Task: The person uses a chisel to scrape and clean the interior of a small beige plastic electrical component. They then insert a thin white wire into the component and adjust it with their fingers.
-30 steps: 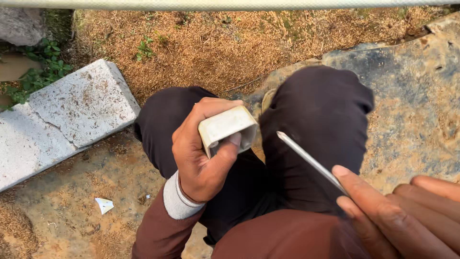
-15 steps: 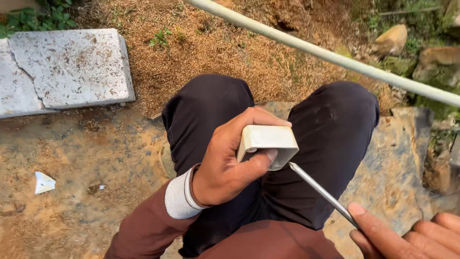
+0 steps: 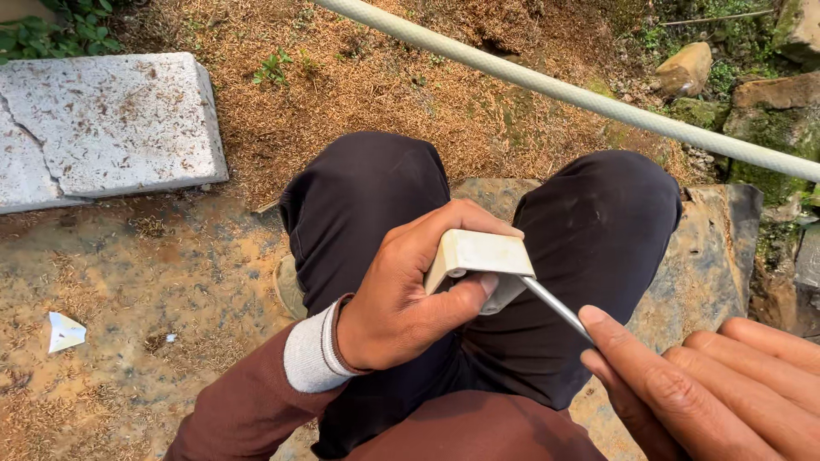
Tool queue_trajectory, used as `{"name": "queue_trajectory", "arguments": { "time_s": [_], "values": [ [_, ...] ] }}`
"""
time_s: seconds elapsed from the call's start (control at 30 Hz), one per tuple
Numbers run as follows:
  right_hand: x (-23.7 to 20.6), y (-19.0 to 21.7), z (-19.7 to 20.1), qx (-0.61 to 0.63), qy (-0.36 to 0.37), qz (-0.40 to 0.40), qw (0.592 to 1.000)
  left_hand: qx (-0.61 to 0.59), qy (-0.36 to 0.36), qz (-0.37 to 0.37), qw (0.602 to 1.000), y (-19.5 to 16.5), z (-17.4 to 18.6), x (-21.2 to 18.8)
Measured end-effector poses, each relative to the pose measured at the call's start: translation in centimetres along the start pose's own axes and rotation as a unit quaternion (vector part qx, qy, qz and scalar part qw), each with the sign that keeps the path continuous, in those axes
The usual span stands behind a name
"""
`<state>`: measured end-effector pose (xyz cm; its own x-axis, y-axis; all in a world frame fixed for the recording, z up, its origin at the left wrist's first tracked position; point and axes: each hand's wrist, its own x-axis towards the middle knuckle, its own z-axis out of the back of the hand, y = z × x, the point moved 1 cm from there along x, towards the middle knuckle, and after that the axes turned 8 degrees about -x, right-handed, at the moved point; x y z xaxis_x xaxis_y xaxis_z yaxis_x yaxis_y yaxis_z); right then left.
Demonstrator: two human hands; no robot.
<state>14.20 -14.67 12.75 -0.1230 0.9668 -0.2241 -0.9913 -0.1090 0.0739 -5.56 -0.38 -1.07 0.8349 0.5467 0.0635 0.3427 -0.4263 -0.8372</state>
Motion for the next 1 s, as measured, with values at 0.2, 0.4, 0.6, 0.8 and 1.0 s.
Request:
{"name": "queue_trajectory", "arguments": {
  "time_s": [0.2,0.4,0.6,0.8,1.0],
  "values": [
    [-0.2,0.0,0.1,-0.006,-0.009,-0.001,1.0,0.003,0.002,0.001,1.0,-0.1,-0.2,-0.1],
    [-0.3,-0.5,0.1,0.005,0.012,0.014,1.0,0.001,0.005,-0.007,1.0,0.0,-0.2,0.0],
    [0.2,-1.4,0.3,0.02,0.037,0.055,0.998,0.002,0.01,-0.015,1.0,0.0,-0.2,0.2],
    [1.3,-2.1,0.8,0.066,0.025,0.09,0.993,0.016,-0.003,-0.021,1.0,0.0,-0.3,0.3],
    [2.3,-1.6,1.4,0.046,0.062,0.11,0.991,0.051,-0.021,-0.024,0.998,-0.4,0.0,-0.3]
  ]
}}
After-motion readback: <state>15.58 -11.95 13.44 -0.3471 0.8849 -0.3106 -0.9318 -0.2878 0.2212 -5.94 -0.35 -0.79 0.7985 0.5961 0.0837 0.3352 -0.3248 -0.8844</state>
